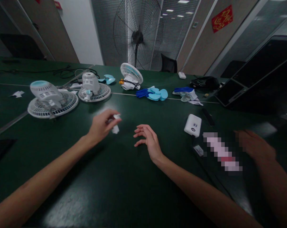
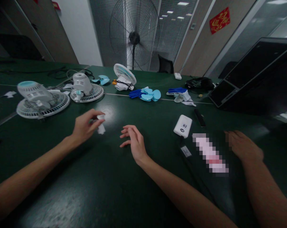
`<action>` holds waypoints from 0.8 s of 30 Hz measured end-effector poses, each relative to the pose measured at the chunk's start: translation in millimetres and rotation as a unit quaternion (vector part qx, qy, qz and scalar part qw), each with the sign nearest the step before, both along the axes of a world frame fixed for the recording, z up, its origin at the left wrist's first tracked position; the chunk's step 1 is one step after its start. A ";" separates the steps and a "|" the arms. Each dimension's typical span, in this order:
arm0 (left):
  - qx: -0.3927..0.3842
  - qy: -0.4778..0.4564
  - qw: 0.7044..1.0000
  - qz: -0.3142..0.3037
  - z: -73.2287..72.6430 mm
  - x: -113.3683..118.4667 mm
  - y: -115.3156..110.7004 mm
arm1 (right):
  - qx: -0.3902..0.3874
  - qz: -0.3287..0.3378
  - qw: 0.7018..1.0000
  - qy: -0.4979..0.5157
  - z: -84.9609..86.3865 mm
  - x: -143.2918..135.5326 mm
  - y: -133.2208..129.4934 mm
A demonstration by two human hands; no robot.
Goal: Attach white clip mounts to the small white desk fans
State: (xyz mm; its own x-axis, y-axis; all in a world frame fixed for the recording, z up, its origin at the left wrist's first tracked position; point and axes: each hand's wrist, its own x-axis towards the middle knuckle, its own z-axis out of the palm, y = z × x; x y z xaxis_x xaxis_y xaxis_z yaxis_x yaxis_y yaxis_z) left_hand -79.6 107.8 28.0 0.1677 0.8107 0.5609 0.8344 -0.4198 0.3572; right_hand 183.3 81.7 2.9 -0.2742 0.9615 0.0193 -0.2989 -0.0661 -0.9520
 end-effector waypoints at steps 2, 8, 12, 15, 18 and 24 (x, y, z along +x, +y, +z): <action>-0.039 -0.006 0.984 -0.176 -3.3 49.2 -13.7 | -0.056 0.063 0.993 0.081 2.3 0.0 -0.5; -0.034 -0.011 0.974 -0.224 4.1 91.5 -22.0 | -0.239 0.217 0.934 0.156 9.4 2.6 -1.9; 0.055 -0.036 0.998 -0.014 16.1 33.8 5.8 | -0.250 0.207 0.931 0.167 10.5 5.2 0.5; 0.118 -0.043 0.963 0.240 14.9 -34.0 22.7 | -0.250 0.210 0.928 0.180 11.3 5.7 0.6; 0.062 -0.056 0.930 0.359 1.3 -98.0 26.0 | -0.245 0.202 0.932 0.173 12.3 4.3 0.3; 0.064 -0.138 0.881 0.448 -20.2 -146.1 26.7 | -0.216 0.168 0.949 0.154 14.4 1.6 0.7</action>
